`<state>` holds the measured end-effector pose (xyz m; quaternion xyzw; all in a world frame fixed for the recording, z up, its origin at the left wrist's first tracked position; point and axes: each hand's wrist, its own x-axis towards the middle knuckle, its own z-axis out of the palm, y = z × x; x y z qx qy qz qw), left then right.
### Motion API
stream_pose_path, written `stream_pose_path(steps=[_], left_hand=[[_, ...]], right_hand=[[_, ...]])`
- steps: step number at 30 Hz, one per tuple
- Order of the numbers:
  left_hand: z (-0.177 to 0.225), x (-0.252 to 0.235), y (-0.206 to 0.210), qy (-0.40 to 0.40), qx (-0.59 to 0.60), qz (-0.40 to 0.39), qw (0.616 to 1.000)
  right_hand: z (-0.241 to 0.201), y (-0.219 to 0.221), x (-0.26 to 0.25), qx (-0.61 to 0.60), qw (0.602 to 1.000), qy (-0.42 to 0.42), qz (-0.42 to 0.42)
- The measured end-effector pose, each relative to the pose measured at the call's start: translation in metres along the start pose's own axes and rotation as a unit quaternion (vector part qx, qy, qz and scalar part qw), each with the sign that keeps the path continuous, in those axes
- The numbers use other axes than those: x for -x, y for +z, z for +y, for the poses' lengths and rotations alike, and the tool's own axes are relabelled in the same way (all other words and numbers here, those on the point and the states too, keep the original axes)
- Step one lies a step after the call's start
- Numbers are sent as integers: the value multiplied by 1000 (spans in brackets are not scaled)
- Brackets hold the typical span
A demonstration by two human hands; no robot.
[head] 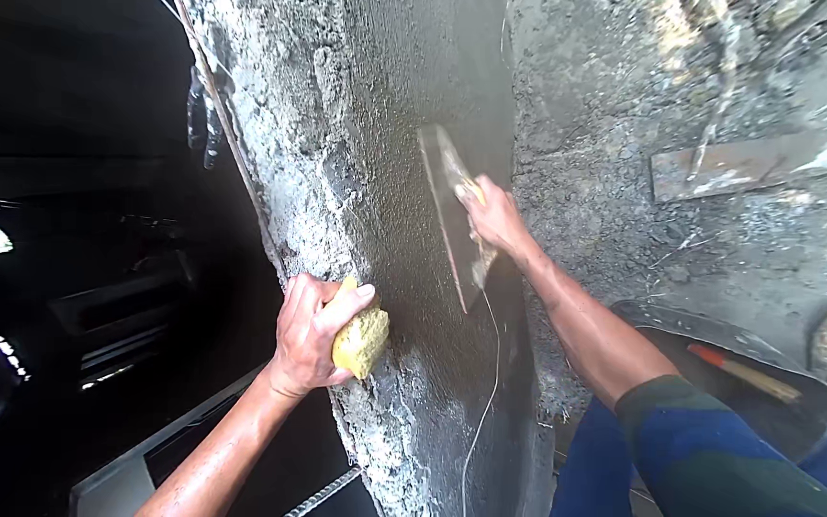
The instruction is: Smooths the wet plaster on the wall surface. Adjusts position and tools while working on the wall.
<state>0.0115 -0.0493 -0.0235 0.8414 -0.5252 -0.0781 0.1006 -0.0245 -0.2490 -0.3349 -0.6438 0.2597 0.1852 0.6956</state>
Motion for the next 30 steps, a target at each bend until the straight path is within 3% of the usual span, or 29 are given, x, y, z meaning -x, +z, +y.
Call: stream_pose_path(steps=[2, 4, 6, 9, 12, 15, 18, 21, 24, 26, 28, 30], left_hand=[[0, -2, 0, 3, 7, 4, 1000], [2, -3, 1, 3, 11, 7, 1000], [0, -4, 2, 2, 10, 10, 1000], [1, -2, 0, -3, 5, -3, 1000], [0, 0, 1, -10, -7, -10, 1000], [0, 3, 1, -17, -8, -9, 1000], [0, 2, 1, -12, -6, -5, 1000], [1, -1, 1, -3, -4, 0, 1000], [2, -4, 1, 5, 2, 6, 1000], [3, -4, 1, 9, -1, 8, 1000], [3, -5, 2, 9, -1, 12, 1000], [3, -5, 1, 11, 1, 11, 1000]], right_hand=[[-52, -1, 29, -11, 999, -51, -4], [-71, 3, 92, -9, 996, -82, -15], [-47, 20, 144, 5, 992, -121, -21], [42, 45, 194, 29, 992, -118, -17], [114, 45, 173, 28, 998, 31, -37], [140, 30, 91, 0, 988, 149, -48], [116, 15, 8, -21, 991, 127, -27], [19, -3, -21, -37, 999, 32, -12], [-70, -5, 17, -28, 998, -52, -3], [-90, 0, 69, -10, 997, -70, -10], [-72, 11, 117, 8, 996, -88, -19], [-22, 26, 152, 31, 994, -103, -24]])
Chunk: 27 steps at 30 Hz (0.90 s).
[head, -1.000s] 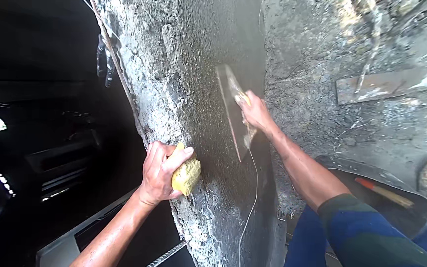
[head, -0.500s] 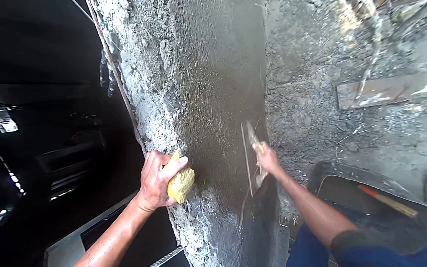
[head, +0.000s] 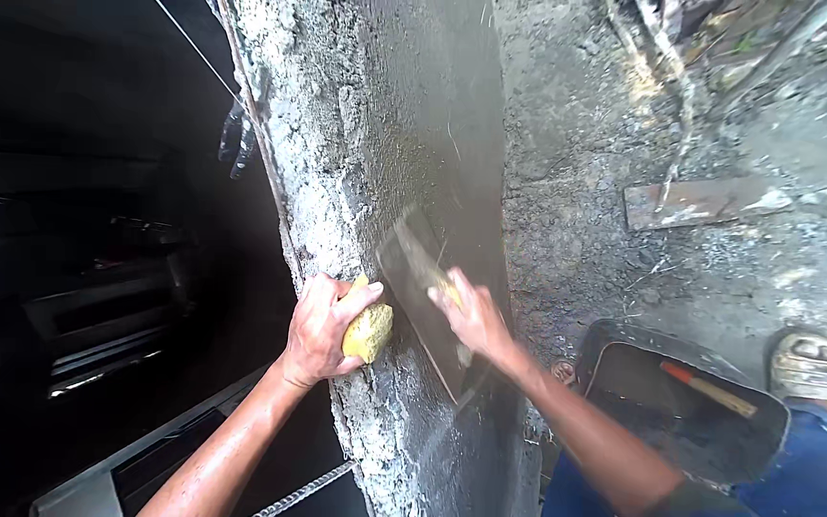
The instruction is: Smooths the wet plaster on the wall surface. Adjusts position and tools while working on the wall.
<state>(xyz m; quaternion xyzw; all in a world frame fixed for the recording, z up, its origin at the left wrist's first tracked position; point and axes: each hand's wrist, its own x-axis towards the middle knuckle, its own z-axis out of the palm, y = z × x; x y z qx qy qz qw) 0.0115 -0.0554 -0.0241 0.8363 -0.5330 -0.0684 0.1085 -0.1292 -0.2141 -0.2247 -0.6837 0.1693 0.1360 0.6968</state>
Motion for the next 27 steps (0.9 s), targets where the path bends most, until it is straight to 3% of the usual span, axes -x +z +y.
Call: stream_pose_path(steps=[4, 6, 9, 12, 14, 16, 19, 21, 23, 27], left_hand=[[1, 3, -1, -7, -2, -11, 1000], [2, 3, 0, -9, -2, -13, 1000], [-1, 4, -2, -6, -1, -11, 1000], [0, 3, -1, -6, 1, -8, 1000], [1, 3, -1, -5, 1, -4, 1000], [-1, 2, -1, -3, 4, 0, 1000], [0, 4, -1, -11, 6, -3, 1000], [1, 3, -1, -9, 7, -1, 1000], [0, 3, -2, -4, 8, 2, 1000], [1, 4, 0, -5, 13, 2, 1000]], right_hand=[[98, 27, 52, 29, 998, 57, -15], [106, 21, 41, 30, 996, 84, -22], [47, -4, -14, 34, 997, 62, -13], [-16, -23, -65, 34, 998, -34, 50], [-26, -22, -67, 24, 996, -61, 65], [13, -6, -36, 32, 999, -13, 39], [105, 28, 42, 40, 997, 69, -26], [126, 35, 62, 39, 996, 75, -27], [97, 23, 38, 32, 998, 60, -14], [-5, -17, -64, 44, 998, -24, 30]])
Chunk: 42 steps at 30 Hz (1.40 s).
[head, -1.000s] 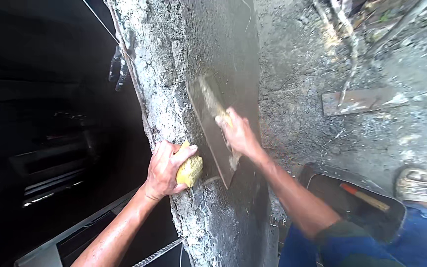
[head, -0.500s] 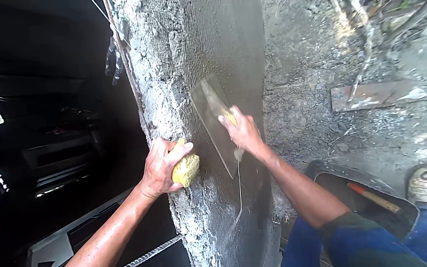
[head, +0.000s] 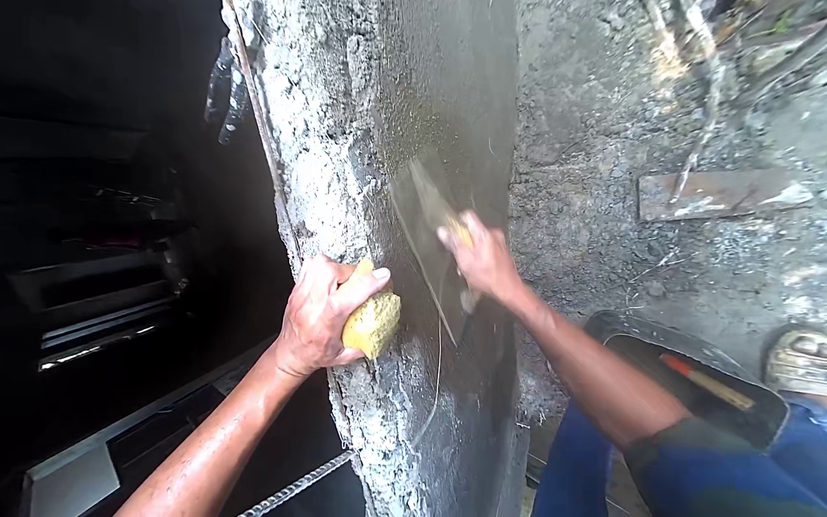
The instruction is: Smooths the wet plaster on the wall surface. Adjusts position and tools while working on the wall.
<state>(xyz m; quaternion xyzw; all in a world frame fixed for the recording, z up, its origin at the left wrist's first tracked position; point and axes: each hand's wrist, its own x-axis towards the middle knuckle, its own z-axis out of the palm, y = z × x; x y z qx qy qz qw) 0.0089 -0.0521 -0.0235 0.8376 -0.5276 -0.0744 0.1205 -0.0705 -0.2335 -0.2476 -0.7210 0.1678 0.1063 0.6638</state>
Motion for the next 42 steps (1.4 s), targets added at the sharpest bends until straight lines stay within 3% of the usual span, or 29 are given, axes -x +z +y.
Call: stream_pose_path(steps=[3, 5, 11, 13, 15, 17, 21, 23, 26, 30, 32, 36, 40, 42], left_hand=[[0, 0, -1, 2, -5, 0, 1000], [0, -1, 0, 0, -8, -2, 1000], [0, -2, -3, -7, -19, -13, 1000], [2, -1, -1, -10, -20, -15, 1000], [-1, -3, -1, -4, -23, -5, 1000], [-1, -1, -1, -2, -16, 0, 1000], [-2, -3, 1, 2, -9, 2, 1000], [-2, -1, 0, 2, -4, 0, 1000], [-1, 0, 3, -5, 4, -3, 1000], [-1, 1, 1, -20, -5, -11, 1000], [2, 2, 2, -27, -4, -17, 999], [-1, 2, 2, -23, -1, -12, 1000], [-4, 2, 1, -19, -1, -13, 1000], [-3, 4, 0, -20, -4, -13, 1000]], right_hand=[[-51, -21, -55, -20, 999, -46, 22], [-44, -18, -35, -31, 998, -46, 25], [104, 64, 143, -12, 998, 67, -12], [123, 65, 157, -13, 996, 88, -20], [98, 47, 117, -5, 997, 69, -20], [45, 16, 54, 4, 997, 69, -39], [-60, -39, -89, 1, 1000, 25, 8], [-82, -46, -114, -17, 1000, 6, 25], [-38, -27, -46, -30, 999, 11, 32], [79, 34, 78, -25, 988, 138, -60], [107, 47, 109, -25, 981, 181, -63], [60, 10, 26, -31, 982, 173, -70], [-23, -39, -123, -7, 999, 37, 13], [-48, -54, -167, -20, 999, 0, 27]])
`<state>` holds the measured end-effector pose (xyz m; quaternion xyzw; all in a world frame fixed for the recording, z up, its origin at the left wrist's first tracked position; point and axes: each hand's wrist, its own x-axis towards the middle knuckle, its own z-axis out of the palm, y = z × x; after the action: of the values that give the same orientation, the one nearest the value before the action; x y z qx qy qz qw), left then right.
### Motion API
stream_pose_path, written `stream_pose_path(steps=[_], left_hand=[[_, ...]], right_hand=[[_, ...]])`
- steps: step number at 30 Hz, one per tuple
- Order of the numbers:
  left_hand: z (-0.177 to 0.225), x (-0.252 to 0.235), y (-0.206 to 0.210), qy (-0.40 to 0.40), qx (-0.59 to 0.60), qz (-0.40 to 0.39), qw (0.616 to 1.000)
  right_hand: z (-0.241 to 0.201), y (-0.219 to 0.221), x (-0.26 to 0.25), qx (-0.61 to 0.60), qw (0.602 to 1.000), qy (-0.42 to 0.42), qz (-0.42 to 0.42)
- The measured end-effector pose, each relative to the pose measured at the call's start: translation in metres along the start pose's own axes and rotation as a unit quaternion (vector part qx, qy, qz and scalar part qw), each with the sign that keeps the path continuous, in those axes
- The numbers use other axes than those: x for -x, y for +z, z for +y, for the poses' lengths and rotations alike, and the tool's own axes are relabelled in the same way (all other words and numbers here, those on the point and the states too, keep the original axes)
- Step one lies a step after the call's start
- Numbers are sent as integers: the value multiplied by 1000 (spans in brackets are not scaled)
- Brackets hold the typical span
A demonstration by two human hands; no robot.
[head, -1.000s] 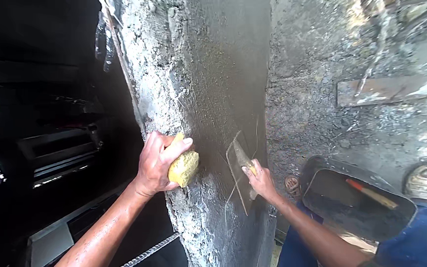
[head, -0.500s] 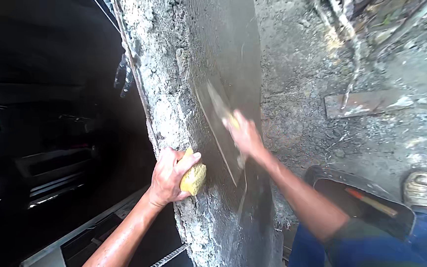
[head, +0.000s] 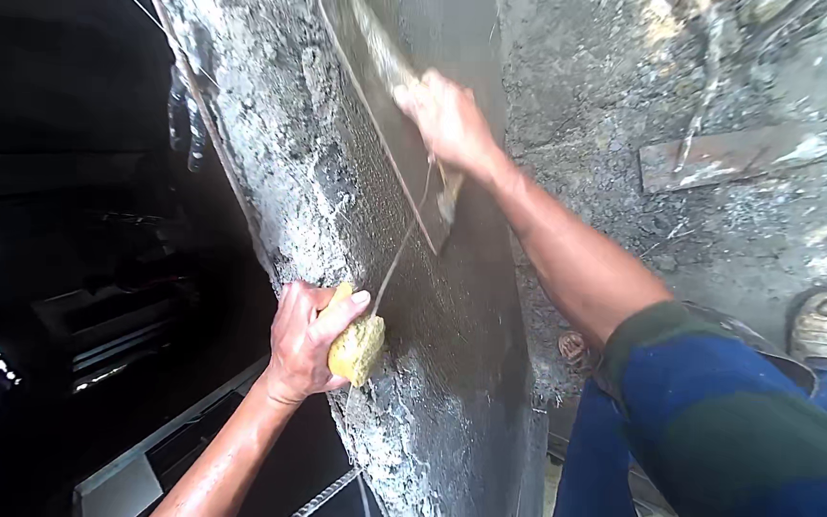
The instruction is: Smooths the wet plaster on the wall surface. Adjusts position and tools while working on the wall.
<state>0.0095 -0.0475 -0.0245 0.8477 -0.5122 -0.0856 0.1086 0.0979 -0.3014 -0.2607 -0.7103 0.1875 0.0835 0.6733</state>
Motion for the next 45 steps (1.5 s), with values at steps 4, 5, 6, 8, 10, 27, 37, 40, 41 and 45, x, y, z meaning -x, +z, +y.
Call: stream_pose_path(steps=[4, 5, 6, 8, 10, 27, 37, 40, 41, 45], left_hand=[[0, -2, 0, -4, 3, -4, 1000], [0, -1, -1, -6, 4, -5, 1000], [0, 0, -2, -9, 4, -5, 1000], [3, 0, -3, -18, 3, -8, 1000], [5, -3, -3, -24, -2, -10, 1000], [-2, -6, 1, -2, 9, -2, 1000], [2, -9, -2, -63, 56, -1, 996], [9, -8, -6, -196, 230, 8, 953], [11, -11, -7, -228, 274, 6, 934], [5, -12, -5, -124, 167, -9, 978]], right_hand=[[67, 17, 35, -1, 998, 55, 4], [104, 29, 64, -4, 995, 103, -12], [148, 44, 97, -10, 987, 156, -30], [235, 76, 166, -44, 963, 260, -59], [297, 98, 204, -56, 930, 357, -76], [36, 53, 234, -14, 996, 77, -39], [339, 84, 112, -27, 924, 371, -84], [322, 69, 14, -15, 954, 295, -46], [293, 58, -7, -8, 964, 262, -34], [138, 24, -7, -5, 991, 132, -11]])
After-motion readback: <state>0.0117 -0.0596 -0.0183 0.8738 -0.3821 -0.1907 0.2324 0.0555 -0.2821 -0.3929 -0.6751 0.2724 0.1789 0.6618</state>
